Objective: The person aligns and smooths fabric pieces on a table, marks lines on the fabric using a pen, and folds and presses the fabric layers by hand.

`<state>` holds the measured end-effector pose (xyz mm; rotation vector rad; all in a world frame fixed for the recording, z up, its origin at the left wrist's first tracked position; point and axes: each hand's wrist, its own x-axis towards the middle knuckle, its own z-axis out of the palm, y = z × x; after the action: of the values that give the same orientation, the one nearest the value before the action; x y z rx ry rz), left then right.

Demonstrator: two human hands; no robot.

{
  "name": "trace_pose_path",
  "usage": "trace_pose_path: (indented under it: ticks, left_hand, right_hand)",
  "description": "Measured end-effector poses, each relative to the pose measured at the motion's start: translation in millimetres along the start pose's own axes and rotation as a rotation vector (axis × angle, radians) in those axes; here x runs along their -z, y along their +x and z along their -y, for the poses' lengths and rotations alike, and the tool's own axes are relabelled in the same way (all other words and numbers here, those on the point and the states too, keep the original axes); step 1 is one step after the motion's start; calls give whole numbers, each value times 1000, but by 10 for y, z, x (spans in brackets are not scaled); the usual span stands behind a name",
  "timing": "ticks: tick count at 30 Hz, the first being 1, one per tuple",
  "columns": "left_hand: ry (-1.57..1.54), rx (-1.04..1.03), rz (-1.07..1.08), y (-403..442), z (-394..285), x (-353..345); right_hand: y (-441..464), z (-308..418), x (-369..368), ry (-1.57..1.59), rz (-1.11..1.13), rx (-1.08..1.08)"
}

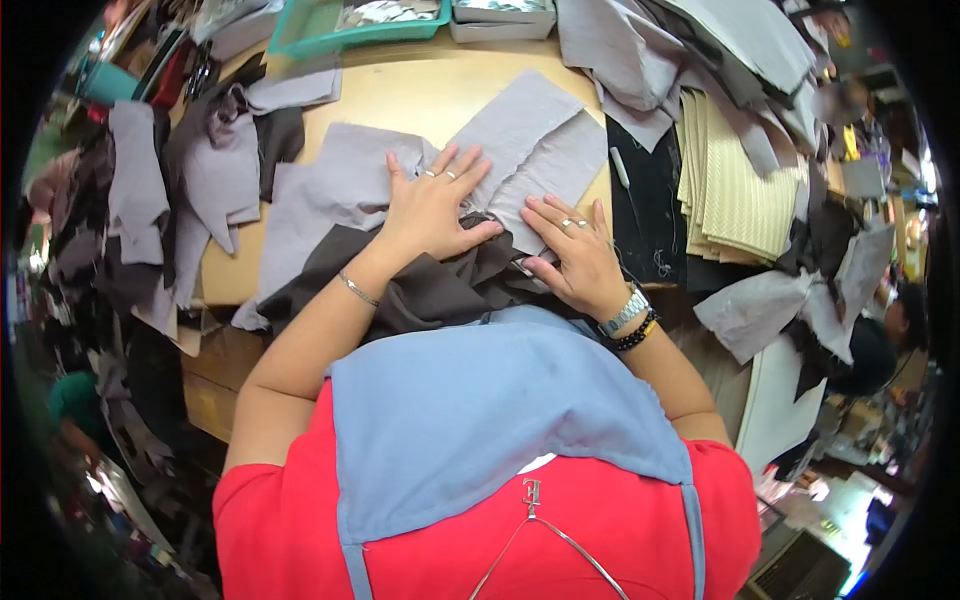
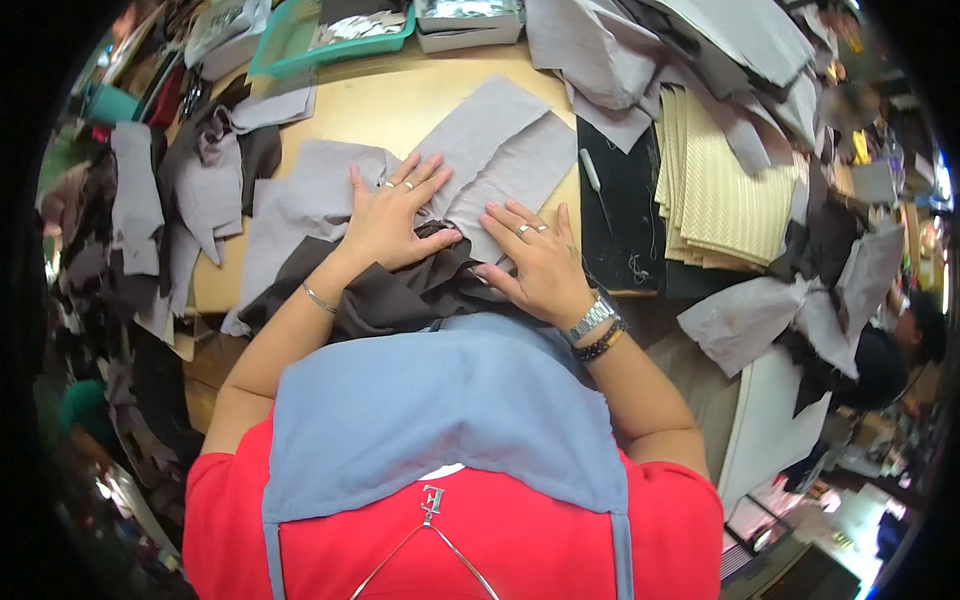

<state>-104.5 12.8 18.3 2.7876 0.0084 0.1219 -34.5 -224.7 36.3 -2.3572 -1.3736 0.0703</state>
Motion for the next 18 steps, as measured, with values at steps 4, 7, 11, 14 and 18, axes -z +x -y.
trace_pose_path:
  ticks: [4, 7, 11, 14, 18]
  left_hand:
    - [-19, -1, 3, 8, 21, -4]
    - [-18, -18, -59, 9, 34, -76]
    - [6, 45, 9, 141, -46, 15]
    - [70, 63, 134, 305, -79, 104]
    - [24, -86, -176, 297, 58, -264]
  right_hand:
    - [77, -283, 181, 102, -141, -97]
    - [13, -528, 338, -205, -341, -240]
    - [-132, -718, 451, -144, -155, -519]
    - [-210, -925, 433, -149, -158, -445]
    - [-34, -761, 407, 342, -310, -485]
